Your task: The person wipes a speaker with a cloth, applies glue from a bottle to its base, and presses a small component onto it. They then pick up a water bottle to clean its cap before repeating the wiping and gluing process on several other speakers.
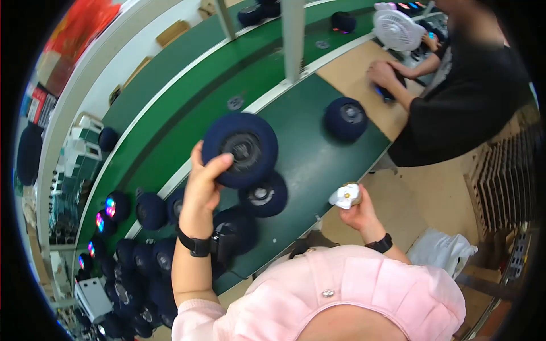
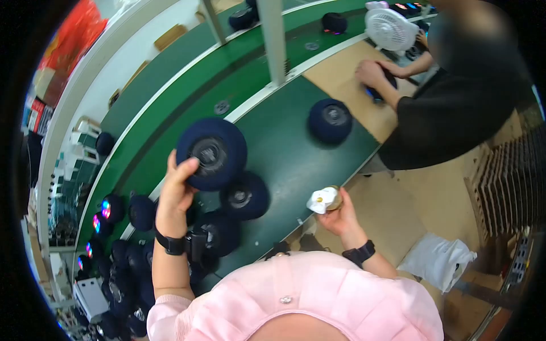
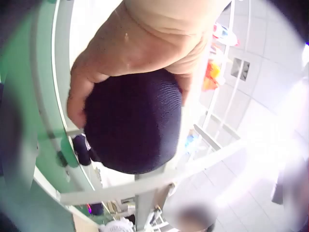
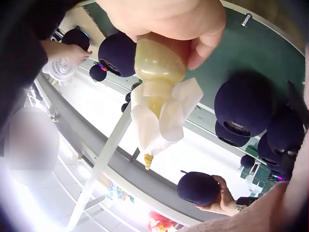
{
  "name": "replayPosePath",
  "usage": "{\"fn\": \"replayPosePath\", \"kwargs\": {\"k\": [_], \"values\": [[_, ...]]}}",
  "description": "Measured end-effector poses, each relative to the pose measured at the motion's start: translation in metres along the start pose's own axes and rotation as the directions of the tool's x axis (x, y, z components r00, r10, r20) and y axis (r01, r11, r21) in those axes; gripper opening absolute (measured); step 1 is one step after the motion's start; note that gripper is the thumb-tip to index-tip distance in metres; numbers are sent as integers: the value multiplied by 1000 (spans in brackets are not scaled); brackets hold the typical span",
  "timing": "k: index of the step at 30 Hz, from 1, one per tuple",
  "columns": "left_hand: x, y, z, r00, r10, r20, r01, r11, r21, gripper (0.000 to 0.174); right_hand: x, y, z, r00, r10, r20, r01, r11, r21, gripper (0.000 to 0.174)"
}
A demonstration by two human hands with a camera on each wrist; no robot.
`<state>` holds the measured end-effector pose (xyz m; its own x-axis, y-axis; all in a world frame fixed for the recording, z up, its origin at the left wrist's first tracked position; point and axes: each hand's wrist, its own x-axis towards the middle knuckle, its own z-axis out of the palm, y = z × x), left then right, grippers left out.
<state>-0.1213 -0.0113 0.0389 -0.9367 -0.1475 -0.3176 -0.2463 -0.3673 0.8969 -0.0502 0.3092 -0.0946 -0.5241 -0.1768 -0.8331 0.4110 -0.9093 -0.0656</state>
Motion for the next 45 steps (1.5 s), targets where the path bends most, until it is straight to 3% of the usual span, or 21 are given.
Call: {"fn": "replayPosePath", "kwargs": {"k": [5,6,7,9,11,12,13,15,16,20,23,26,34,37,39,40,41,42,43,44,45], "values": [[21,-73,73,988,-20,156,-6,987,161,89,-10,-27,-18,999,-32,19,32,999,-21,32],[28,-90,84,984,165,63,-171,803,571,93,-12,-31,-20,999,-40,-12,40,999,-19,32],[31,-103,94,929,367,58,-227,437,870,97,-9,-33,-30,999,-41,-9,41,999,-20,32],[31,-124,115,905,406,124,-246,262,933,98,-1,-44,-47,991,-62,120,64,998,-7,39],[35,-147,120,827,457,327,-365,-6,931,102,-10,-44,-47,996,-80,37,79,997,15,40],[33,-154,118,796,414,441,-425,-137,895,86,-11,-46,-49,996,-71,46,70,997,23,40],[32,-163,115,801,409,437,-420,-137,897,86,-13,-46,-53,997,-57,51,56,998,30,40],[28,-174,106,542,353,762,-582,-497,644,61,-13,-47,-57,997,-52,52,50,998,24,40],[22,-181,99,501,317,805,-695,-407,592,47,-13,-50,-58,997,-55,55,55,998,16,41],[1,-196,69,523,294,800,-738,-315,597,37,-12,-59,-53,992,-103,72,102,995,11,41],[-9,-180,74,632,327,702,-724,-72,686,54,-10,-63,-44,988,-86,128,87,996,3,36],[-16,-177,84,675,311,669,-701,-12,713,58,-1,-66,-34,987,-103,123,103,995,4,41],[-20,-164,80,724,358,589,-635,15,772,59,11,-70,-5,968,-185,170,186,982,9,48],[-14,-153,95,778,326,537,-579,39,815,72,11,-66,-4,971,-181,156,179,984,28,48],[-8,-151,110,875,175,452,-453,-40,891,87,11,-65,-8,975,-180,129,176,984,40,47],[6,-163,108,902,206,379,-409,133,903,92,14,-65,-15,977,-172,129,168,985,43,47],[30,-176,101,899,212,383,-414,135,900,92,15,-65,-20,978,-162,128,158,986,43,47],[57,-188,91,986,150,71,-155,684,713,91,8,-63,-19,981,-165,100,164,986,26,47],[71,-193,86,984,-89,-158,123,968,220,89,8,-63,-20,981,-168,99,166,986,29,47],[63,-171,97,918,-354,-179,361,933,6,82,7,-62,-22,980,-172,103,169,985,38,48],[61,-172,95,917,-357,-176,364,931,10,82,7,-61,-24,979,-175,106,171,984,47,48]]}}
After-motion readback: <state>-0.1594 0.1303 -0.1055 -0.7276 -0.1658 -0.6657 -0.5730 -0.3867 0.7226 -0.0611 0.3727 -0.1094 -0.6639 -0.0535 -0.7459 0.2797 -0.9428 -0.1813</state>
